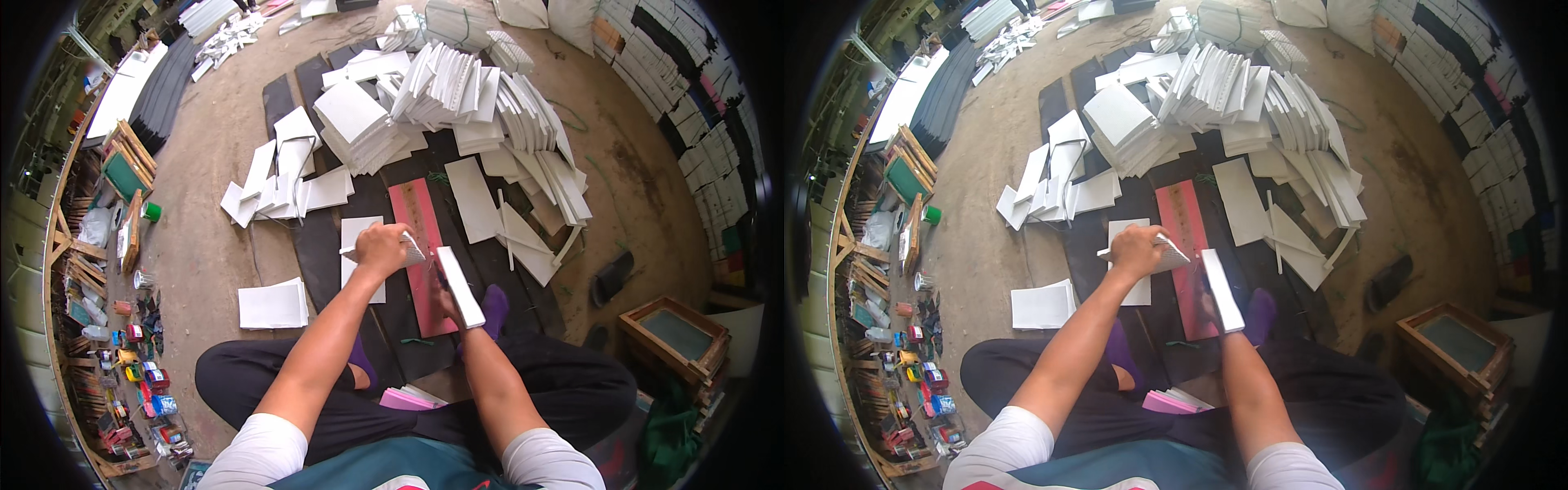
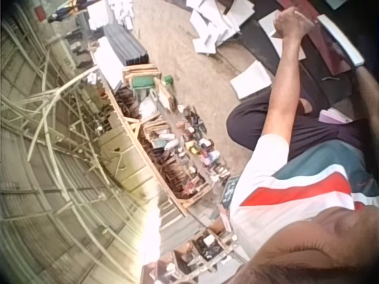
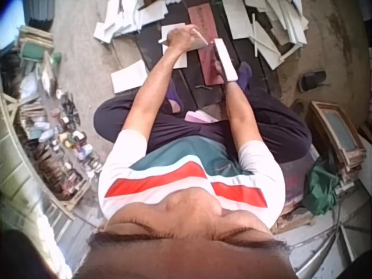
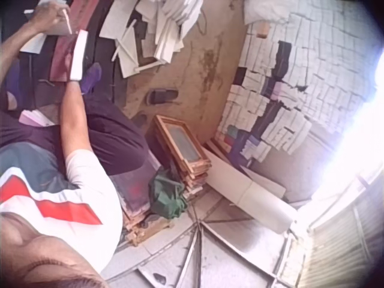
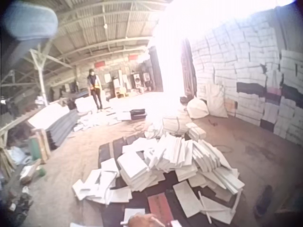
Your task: The person sits on the floor and uses a utility knife to cut white foam sheets into smaller rectangular pieces. They repeatedly pick up sheets, align them, score the material, and separate the cut sections, stacking the finished pieces nearby.
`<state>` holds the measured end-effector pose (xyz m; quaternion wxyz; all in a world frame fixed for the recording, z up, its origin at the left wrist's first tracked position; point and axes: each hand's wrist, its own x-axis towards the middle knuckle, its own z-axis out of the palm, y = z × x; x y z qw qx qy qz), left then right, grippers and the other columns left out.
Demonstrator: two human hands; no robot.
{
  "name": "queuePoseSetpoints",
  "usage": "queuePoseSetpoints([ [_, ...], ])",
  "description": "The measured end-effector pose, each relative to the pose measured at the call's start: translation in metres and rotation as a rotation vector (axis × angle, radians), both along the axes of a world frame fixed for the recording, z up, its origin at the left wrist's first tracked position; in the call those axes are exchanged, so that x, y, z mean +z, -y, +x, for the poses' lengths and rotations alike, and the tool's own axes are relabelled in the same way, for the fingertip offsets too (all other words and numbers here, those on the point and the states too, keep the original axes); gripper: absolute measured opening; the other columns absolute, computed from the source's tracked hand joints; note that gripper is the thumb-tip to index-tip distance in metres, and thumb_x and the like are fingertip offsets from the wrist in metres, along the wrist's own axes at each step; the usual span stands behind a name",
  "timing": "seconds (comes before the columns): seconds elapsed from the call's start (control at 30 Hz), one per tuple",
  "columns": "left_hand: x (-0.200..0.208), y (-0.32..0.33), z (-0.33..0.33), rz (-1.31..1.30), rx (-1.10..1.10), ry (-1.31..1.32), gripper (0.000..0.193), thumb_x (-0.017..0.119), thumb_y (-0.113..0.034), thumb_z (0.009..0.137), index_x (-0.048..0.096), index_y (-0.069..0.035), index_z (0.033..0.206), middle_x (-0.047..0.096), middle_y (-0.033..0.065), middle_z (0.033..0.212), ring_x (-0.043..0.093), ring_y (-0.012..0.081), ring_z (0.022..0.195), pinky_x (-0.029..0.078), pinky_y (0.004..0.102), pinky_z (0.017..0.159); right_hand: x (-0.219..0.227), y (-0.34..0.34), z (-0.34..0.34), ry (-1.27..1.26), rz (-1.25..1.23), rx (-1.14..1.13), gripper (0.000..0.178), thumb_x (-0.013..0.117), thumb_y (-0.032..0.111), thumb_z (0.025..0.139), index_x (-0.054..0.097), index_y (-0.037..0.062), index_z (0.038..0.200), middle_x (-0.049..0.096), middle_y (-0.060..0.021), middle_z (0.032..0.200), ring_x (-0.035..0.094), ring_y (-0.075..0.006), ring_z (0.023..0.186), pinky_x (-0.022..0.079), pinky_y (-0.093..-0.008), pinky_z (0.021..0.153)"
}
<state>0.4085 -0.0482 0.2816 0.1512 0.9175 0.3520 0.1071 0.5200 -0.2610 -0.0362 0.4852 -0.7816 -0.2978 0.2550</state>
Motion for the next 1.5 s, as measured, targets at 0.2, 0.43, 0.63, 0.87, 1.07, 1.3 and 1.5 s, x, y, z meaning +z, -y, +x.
queuePoseSetpoints([
  [0.2,-0.004,-0.008,-0.04,-0.047,0.058,0.336,0.022,0.088,-0.023,0.077,0.083,-0.019,0.098,0.074,0.0112,0.087,0.069,0.0301,0.082,0.054,0.0427,0.076,0.12,-0.031,0.015,-0.924,0.117,-0.417,0.035,0.059,0.047,0.103,0.06,0.0124,0.099,0.057,-0.0028,0.068,0.055,-0.0158,0.047,0.049,-0.0359,0.046],
  [0.43,-0.083,0.078,-0.043,0.066,-0.29,0.395,0.042,0.072,-0.005,0.073,0.076,-0.013,0.114,0.074,0.0055,0.114,0.067,0.0268,0.097,0.054,0.0431,0.087,0.152,-0.076,0.0,-1.128,0.365,-0.326,0.035,0.081,0.043,0.091,0.066,0.0121,0.099,0.059,0.0049,0.067,0.049,-0.0094,0.045,0.042,-0.0285,0.044],
  [0.63,-0.12,0.066,-0.096,-0.163,-0.129,0.376,0.044,0.078,-0.03,0.089,0.07,-0.007,0.125,0.07,0.0116,0.122,0.063,0.0346,0.116,0.049,0.0473,0.104,0.13,-0.071,-0.012,-0.7,0.037,-0.314,0.027,0.085,0.013,0.081,0.072,0.0012,0.102,0.061,-0.0012,0.071,0.051,-0.011,0.048,0.039,-0.0287,0.044],
  [0.87,-0.207,0.008,-0.144,-0.324,0.708,-0.051,0.091,0.086,-0.046,0.082,0.043,-0.005,0.15,0.051,0.0192,0.146,0.049,0.0392,0.135,0.041,0.0498,0.114,0.114,-0.09,-0.007,0.024,-0.376,-0.207,0.036,0.075,0.04,0.094,0.071,0.0088,0.111,0.074,-0.0187,0.094,0.071,-0.0414,0.093,0.052,-0.051,0.083],
  [1.07,-0.173,-0.009,-0.112,-0.544,0.899,-0.362,0.098,0.089,-0.047,0.079,0.037,-0.005,0.151,0.049,0.0201,0.148,0.05,0.0397,0.136,0.044,0.0505,0.112,0.132,-0.095,-0.038,0.131,-0.462,-0.23,0.04,0.069,0.046,0.097,0.068,0.0097,0.113,0.074,-0.0207,0.1,0.07,-0.0454,0.096,0.052,-0.0547,0.082],
  [1.3,-0.225,-0.013,-0.147,-0.615,1.014,0.624,0.031,0.063,-0.025,0.106,0.069,0.006,0.106,0.074,0.013,0.095,0.066,0.0235,0.085,0.051,0.0376,0.082,0.143,-0.121,-0.08,-0.09,-0.275,-0.021,0.038,0.076,0.037,0.094,0.073,0.0007,0.106,0.072,-0.0164,0.081,0.07,-0.03,0.075,0.053,-0.0433,0.073],
  [1.5,-0.202,-0.02,-0.144,-1.053,0.764,1.026,0.028,0.061,-0.025,0.109,0.071,-0.001,0.1,0.068,-0.0003,0.089,0.057,0.0079,0.079,0.047,0.0284,0.073,0.16,-0.142,-0.096,-0.103,-0.234,-0.036,0.041,0.073,0.04,0.096,0.07,0.0043,0.117,0.073,-0.0209,0.092,0.071,-0.0411,0.088,0.053,-0.0486,0.08],
])
